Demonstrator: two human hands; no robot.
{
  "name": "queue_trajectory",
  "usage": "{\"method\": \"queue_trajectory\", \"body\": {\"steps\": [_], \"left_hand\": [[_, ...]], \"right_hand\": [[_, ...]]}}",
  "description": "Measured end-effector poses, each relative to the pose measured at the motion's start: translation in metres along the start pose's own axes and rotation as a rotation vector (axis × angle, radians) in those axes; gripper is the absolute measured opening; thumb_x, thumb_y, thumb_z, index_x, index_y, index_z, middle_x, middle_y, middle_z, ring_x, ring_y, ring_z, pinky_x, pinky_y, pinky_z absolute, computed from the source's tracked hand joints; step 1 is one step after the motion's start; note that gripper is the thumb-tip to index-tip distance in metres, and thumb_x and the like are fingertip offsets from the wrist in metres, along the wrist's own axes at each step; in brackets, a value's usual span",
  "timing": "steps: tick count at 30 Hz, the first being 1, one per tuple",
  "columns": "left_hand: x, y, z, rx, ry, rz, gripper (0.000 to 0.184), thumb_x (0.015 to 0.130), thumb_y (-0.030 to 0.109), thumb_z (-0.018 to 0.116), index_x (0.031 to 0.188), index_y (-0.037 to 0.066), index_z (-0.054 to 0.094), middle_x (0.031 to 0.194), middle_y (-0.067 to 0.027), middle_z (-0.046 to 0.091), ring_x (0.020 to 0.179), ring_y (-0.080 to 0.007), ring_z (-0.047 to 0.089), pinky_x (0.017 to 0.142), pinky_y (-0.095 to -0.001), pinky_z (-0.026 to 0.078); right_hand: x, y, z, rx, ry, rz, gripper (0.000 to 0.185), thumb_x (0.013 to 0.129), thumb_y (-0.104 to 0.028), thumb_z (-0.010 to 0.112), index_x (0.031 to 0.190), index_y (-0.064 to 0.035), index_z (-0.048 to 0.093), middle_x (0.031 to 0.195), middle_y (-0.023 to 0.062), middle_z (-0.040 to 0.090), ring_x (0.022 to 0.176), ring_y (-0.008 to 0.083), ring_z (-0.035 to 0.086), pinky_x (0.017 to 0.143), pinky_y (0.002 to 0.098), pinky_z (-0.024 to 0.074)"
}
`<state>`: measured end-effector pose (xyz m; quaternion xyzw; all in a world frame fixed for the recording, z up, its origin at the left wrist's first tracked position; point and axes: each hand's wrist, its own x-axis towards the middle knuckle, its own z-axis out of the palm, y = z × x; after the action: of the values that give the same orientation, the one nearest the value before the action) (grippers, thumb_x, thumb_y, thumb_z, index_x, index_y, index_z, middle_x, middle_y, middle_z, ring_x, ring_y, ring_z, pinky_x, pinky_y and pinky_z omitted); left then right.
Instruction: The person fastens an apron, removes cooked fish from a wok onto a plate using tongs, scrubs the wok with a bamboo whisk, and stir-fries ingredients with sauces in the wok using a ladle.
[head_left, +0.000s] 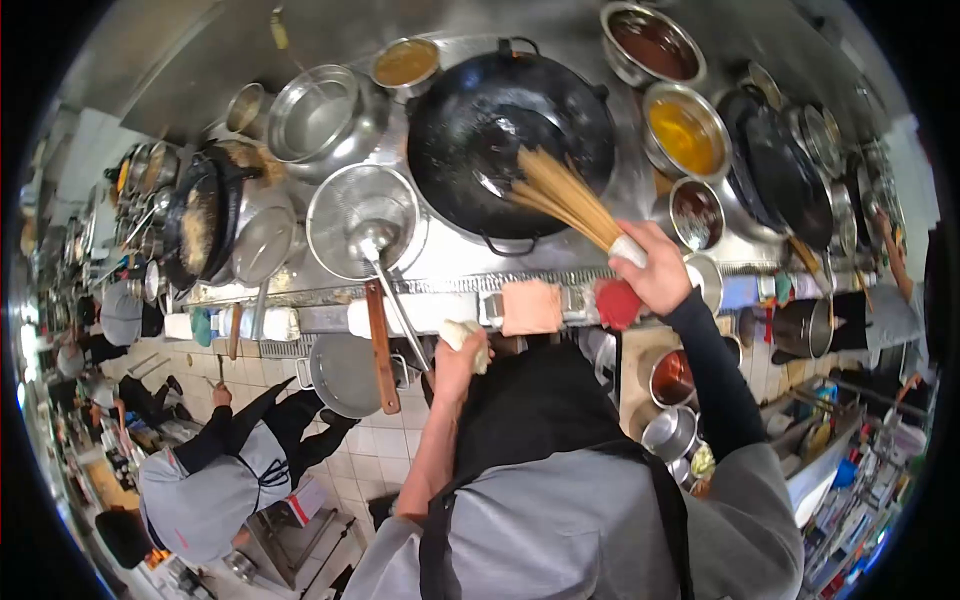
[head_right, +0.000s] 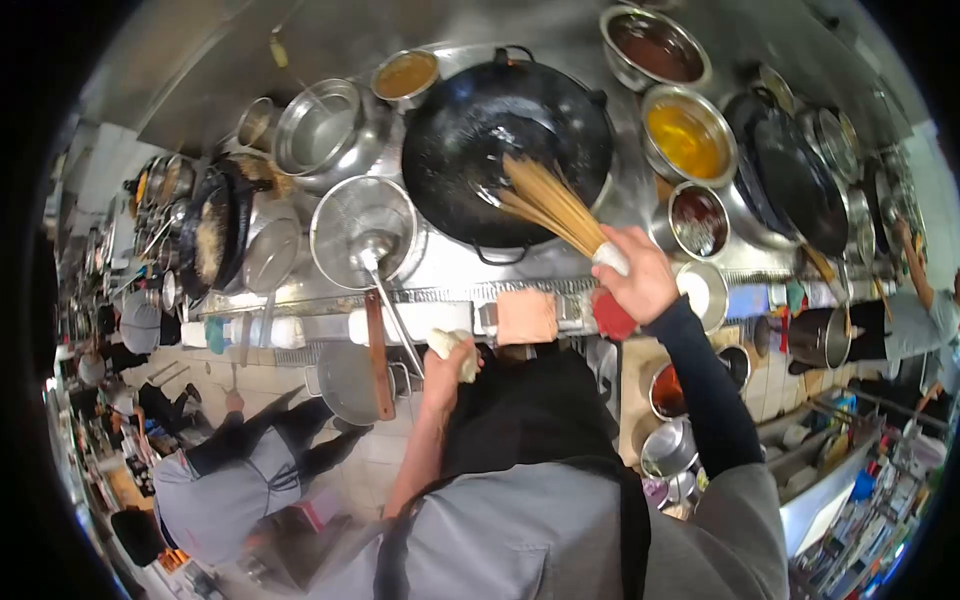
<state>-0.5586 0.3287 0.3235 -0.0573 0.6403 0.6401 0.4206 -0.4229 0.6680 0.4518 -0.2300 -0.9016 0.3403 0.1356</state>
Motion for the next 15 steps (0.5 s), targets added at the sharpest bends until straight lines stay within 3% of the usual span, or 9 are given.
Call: {"method": "queue_trajectory", "body": {"steps": [4,6,8,10,13,15], "left_hand": [[-0.005,0.008,-0.01,0.001,0.01,-0.007,0.022,0.096,0.014,0.072,0.108,-0.002,0.063,0.086,-0.0069,0.068,0.065,-0.0164,0.068,0.056,-0.0293,0.055],[-0.003,0.01,-0.016,0.04,0.032,-0.019,0.024,0.096,0.014,0.072,0.112,-0.002,0.063,0.087,-0.0087,0.069,0.067,-0.0176,0.069,0.058,-0.03,0.057],[-0.003,0.01,-0.019,0.048,0.051,-0.015,0.025,0.096,0.014,0.071,0.113,-0.003,0.064,0.088,-0.0096,0.07,0.068,-0.0182,0.07,0.059,-0.0303,0.057],[-0.007,0.012,-0.025,0.033,0.064,0.0,0.025,0.096,0.014,0.072,0.113,-0.003,0.064,0.089,-0.0096,0.07,0.068,-0.018,0.07,0.059,-0.0301,0.057],[-0.009,0.012,-0.032,-0.007,0.095,-0.029,0.023,0.095,0.014,0.072,0.108,-0.002,0.064,0.086,-0.0091,0.069,0.067,-0.018,0.07,0.057,-0.03,0.057],[-0.013,0.012,-0.039,-0.026,0.128,-0.042,0.021,0.094,0.013,0.073,0.107,-0.002,0.063,0.085,-0.009,0.069,0.065,-0.0186,0.07,0.056,-0.0297,0.057]], "right_hand": [[0.119,0.062,0.092,-0.141,-0.226,-0.14,0.038,0.082,-0.024,0.075,0.114,-0.0048,0.069,0.093,0.0236,0.07,0.092,0.0441,0.068,0.082,0.051,0.0548],[0.182,0.059,0.16,-0.05,-0.039,-0.1,0.033,0.082,-0.028,0.073,0.107,-0.0063,0.069,0.086,0.0253,0.07,0.088,0.0448,0.069,0.08,0.0515,0.0558],[0.228,0.028,0.197,0.158,0.239,0.16,0.031,0.082,-0.027,0.074,0.105,-0.006,0.069,0.092,0.0269,0.071,0.092,0.0457,0.069,0.081,0.0507,0.0562],[0.231,0.008,0.23,0.355,0.348,0.241,0.029,0.083,-0.026,0.073,0.103,-0.0057,0.067,0.094,0.0283,0.071,0.094,0.047,0.069,0.082,0.0506,0.0562],[0.163,-0.006,0.224,0.246,0.123,0.123,0.035,0.08,-0.026,0.077,0.108,-0.0074,0.067,0.091,0.0275,0.071,0.092,0.047,0.069,0.08,0.0523,0.0552],[0.121,0.017,0.189,0.048,-0.06,-0.059,0.049,0.072,-0.026,0.082,0.118,-0.0094,0.072,0.097,0.0214,0.074,0.098,0.0386,0.072,0.089,0.0471,0.0562]]}}
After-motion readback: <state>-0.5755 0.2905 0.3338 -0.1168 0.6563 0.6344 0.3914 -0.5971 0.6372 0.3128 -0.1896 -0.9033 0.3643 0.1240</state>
